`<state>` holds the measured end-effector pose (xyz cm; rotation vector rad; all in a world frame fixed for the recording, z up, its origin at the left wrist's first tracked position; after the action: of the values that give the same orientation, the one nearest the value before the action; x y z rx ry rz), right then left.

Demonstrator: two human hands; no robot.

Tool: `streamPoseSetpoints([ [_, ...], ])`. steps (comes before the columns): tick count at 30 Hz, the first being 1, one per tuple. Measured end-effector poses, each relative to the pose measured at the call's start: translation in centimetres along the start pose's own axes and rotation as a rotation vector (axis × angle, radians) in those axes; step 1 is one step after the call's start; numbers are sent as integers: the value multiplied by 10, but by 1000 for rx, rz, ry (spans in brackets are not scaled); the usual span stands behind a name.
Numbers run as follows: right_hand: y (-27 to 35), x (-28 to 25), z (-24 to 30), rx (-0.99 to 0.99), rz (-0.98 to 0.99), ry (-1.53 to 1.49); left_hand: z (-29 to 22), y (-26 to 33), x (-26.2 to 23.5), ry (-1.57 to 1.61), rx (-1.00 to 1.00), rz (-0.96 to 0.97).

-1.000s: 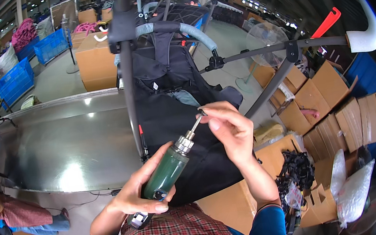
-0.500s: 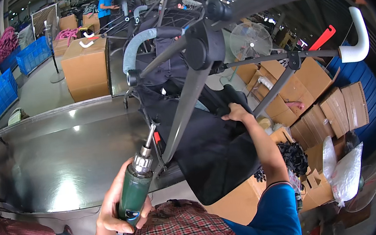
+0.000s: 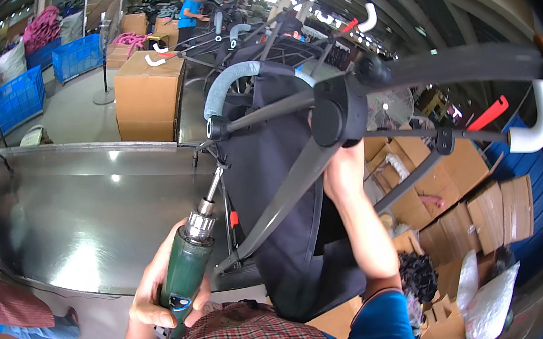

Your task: The person uses a cordless electric screwdriver to fasten black plastic fasteners onto a black fabric seat attached to a stroller frame. They repeatedly pick fasteners from a table, position them on the seat, and drive them in with the tool.

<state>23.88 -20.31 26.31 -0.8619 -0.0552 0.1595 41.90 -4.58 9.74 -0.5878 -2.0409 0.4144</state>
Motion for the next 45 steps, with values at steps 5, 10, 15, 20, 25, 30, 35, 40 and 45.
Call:
streamPoseSetpoints([
  [5, -7, -3, 48, -469, 74, 363, 4, -5, -1, -58, -24, -37],
  [10, -24, 14, 23, -155, 322, -7, 8, 0, -7, -79, -3, -92],
  [15, -28, 65, 29, -271, 820, -147, 4, -12, 0, -124, -30, -134],
  [20, -28, 49, 25, -120, 476, 238, 0, -26, 13, -295, -49, -141],
  [25, -24, 25, 54, -323, 352, 472, 5, -48, 30, -436, -62, -31],
  [30, -25, 27, 57, -383, 478, 351, 9, -65, 45, -567, -47, 60],
  [35, -20, 27, 57, -425, 530, 342, 10, -71, 51, -674, -26, 60],
  [40, -20, 25, 50, -401, 540, 361, 17, -70, 63, -540, -49, -23],
  [45, -18, 22, 47, -417, 505, 370, 34, -73, 69, -276, -192, -75],
])
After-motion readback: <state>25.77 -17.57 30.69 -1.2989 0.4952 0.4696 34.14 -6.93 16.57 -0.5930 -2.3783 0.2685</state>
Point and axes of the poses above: each hand's wrist, its own y-axis away from the middle knuckle, its own x-axis out of the palm, z = x × y, the point moved 10 cm from there along -y, towards the middle knuckle, and after that the axes turned 1 degree about x, right-handed, at the moved point
